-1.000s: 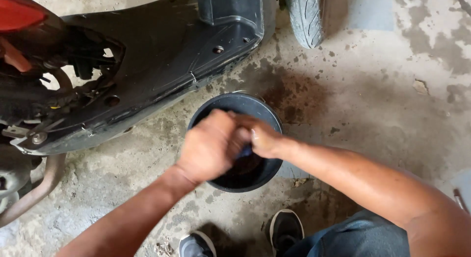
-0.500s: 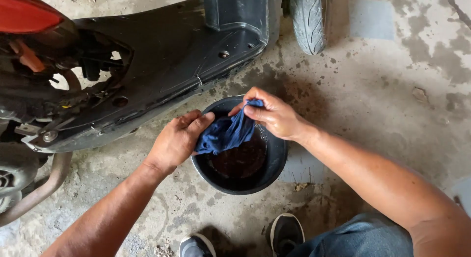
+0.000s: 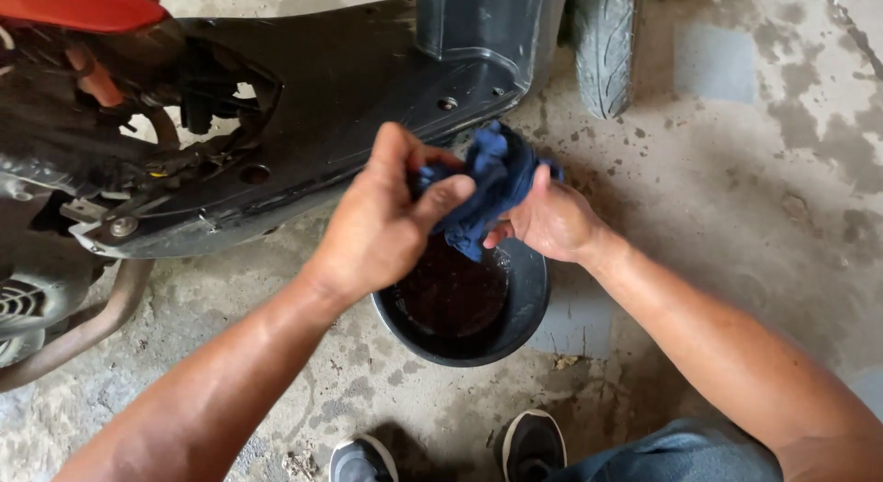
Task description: The person cleans the lower side panels and engine area of a red motorcycle using a blue cloth and a bucket of dark liquid. They repeatedly dip the cloth into the bucket, wring it out, and wipe various parts of the motorcycle's bodywork and engine casing.
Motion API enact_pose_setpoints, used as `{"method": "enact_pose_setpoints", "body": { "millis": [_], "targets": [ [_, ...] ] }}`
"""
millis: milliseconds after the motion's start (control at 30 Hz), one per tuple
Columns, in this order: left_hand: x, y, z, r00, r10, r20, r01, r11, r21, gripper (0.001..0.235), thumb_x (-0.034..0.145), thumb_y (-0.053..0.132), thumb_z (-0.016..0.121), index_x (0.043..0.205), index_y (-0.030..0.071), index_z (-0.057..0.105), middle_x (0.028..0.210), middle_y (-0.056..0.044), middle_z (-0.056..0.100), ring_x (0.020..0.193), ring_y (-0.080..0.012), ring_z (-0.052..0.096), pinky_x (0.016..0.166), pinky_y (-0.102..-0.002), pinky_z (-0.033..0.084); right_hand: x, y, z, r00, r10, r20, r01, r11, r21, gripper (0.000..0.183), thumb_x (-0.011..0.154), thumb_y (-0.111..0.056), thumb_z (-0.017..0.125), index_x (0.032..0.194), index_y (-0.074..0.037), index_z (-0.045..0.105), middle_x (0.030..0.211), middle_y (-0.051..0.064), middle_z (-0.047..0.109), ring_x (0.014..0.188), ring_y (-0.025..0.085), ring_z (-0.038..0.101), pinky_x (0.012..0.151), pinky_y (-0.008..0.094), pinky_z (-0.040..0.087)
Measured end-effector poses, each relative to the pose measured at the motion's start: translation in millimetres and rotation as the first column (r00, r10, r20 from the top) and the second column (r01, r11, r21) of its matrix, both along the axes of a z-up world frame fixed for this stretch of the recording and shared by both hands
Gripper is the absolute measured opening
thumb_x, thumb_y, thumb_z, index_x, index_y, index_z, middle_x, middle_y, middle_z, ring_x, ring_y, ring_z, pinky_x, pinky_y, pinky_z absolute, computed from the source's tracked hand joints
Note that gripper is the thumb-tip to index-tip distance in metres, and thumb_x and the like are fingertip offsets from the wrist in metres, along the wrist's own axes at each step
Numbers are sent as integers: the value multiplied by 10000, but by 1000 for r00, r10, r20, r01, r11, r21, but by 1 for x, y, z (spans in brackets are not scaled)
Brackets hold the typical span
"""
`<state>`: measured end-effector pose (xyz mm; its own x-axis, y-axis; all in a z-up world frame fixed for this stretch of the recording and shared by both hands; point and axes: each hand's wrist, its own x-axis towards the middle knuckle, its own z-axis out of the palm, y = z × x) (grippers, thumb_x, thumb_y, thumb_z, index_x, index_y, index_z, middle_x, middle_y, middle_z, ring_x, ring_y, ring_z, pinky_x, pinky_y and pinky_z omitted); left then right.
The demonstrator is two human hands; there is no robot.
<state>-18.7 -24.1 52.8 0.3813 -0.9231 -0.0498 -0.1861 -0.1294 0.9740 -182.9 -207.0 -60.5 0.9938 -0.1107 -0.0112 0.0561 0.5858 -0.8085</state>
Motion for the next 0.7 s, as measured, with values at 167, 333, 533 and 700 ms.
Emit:
{"method": "enact_pose_setpoints", "body": {
  "millis": [167, 333, 533, 700],
  "targets": [
    [11, 0, -25, 990, -124, 66, 128, 990, -59, 372, 965, 235, 677, 971, 174, 310, 1160, -76, 691, 989, -159, 621, 838, -348, 532, -10, -18, -20, 992, -88, 93, 95, 992, -78, 412, 1000, -53, 635, 1382, 22, 499, 1160, 244, 683, 934, 355, 718, 824, 422, 650],
    [29, 5, -14, 955, -292, -59, 298, 943, 150, 495, 927, 88, 677, 1317, 219, 402, 1240, -68, 678, 878, -173, 670, 736, -309, 550, -11, -11, -8, 991, -74, 110, 88, 988, -128, 336, 1001, 84, 538, 1319, -19, 499, 1142, 240, 608, 982, 317, 637, 753, 363, 626],
    [10, 8, -2, 934, -358, -6, 340, 880, 333, 1016, 634, 450, 844, 1481, 238, 324, 1358, -90, 706, 1174, -303, 738, 1065, -458, 568, 0, 15, 20, 977, -166, 136, 205, 910, -362, 430, 945, -57, 717, 1305, -31, 483, 1138, 127, 585, 885, 195, 651, 740, 308, 606],
    [6, 8, -1, 975, -212, -60, 213, 838, 501, 865, 820, 154, 529, 1624, 24, 237, 966, -186, 801, 476, -146, 512, 446, -315, 451, -6, -5, -12, 952, -306, -16, 248, 800, -546, 446, 994, -393, 597, 1215, -7, 609, 1112, 123, 684, 1017, 275, 688, 977, 397, 633]
  ]
}}
